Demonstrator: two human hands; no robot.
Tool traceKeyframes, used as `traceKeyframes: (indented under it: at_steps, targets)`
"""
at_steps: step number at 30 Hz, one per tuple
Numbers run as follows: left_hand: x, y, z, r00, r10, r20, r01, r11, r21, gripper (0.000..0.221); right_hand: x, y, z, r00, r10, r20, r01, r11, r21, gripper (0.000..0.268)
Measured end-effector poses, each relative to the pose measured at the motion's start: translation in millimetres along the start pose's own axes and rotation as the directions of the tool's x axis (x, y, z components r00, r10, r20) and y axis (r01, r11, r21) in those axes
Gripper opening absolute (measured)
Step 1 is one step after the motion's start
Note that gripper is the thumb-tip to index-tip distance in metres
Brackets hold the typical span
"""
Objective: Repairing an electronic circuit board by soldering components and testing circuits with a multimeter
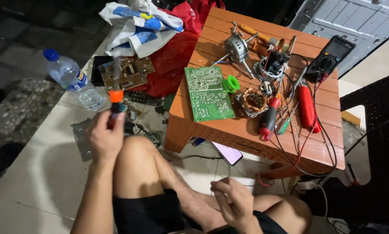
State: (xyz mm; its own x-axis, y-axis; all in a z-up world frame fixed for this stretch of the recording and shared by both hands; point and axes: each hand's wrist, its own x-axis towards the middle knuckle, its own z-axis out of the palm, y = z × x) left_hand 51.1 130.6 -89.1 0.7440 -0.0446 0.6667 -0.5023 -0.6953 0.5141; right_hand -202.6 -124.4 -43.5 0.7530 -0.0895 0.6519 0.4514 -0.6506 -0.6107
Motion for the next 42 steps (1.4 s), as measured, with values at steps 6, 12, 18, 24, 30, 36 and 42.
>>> traceKeyframes:
  at_steps: [6, 12, 18, 24, 30, 36, 42]
  targets:
    - [31, 129, -23, 0.986, 0.068, 0.152, 0.001, 0.910, -0.414, 0.014, 41, -10, -24, 0.993, -0.081, -0.083, 0.076, 0.995, -0.058, 0.022]
    - [-22, 201, -25, 0.873, 0.067, 0.483, 0.328, 0.653, -0.682, 0.015, 34, 1, -36, 0.999, -0.027, -0.019, 0.022, 0.975, -0.219, 0.038]
    - [-50, 224, -22, 0.763, 0.122, 0.635, 0.502, 0.508, -0.700, 0.024, 32, 7, -48, 0.993, 0.073, 0.096, -0.033, 0.929, -0.369, 0.053]
    - [-47, 231, -23, 0.877, 0.257, 0.406, 0.163, 0.636, -0.754, 0.031, 30, 29, -50, 0.997, -0.074, 0.015, 0.074, 0.904, -0.422, 0.052]
    - [9, 228, -14, 0.876, 0.412, 0.251, -0.098, 0.662, -0.743, 0.018, 19, 39, -51, 0.980, -0.050, -0.193, 0.014, 0.984, -0.180, 0.050]
    - [95, 216, 86, 0.706, 0.481, 0.520, -0.367, 0.877, -0.311, 0.065, 6, 36, -53, 0.951, -0.064, -0.302, 0.050, 0.997, -0.052, 0.037]
    - [109, 227, 148, 0.626, 0.385, 0.678, -0.459, 0.885, -0.079, 0.065, -23, 33, -52, 0.958, -0.014, -0.288, 0.011, 1.000, -0.011, 0.038]
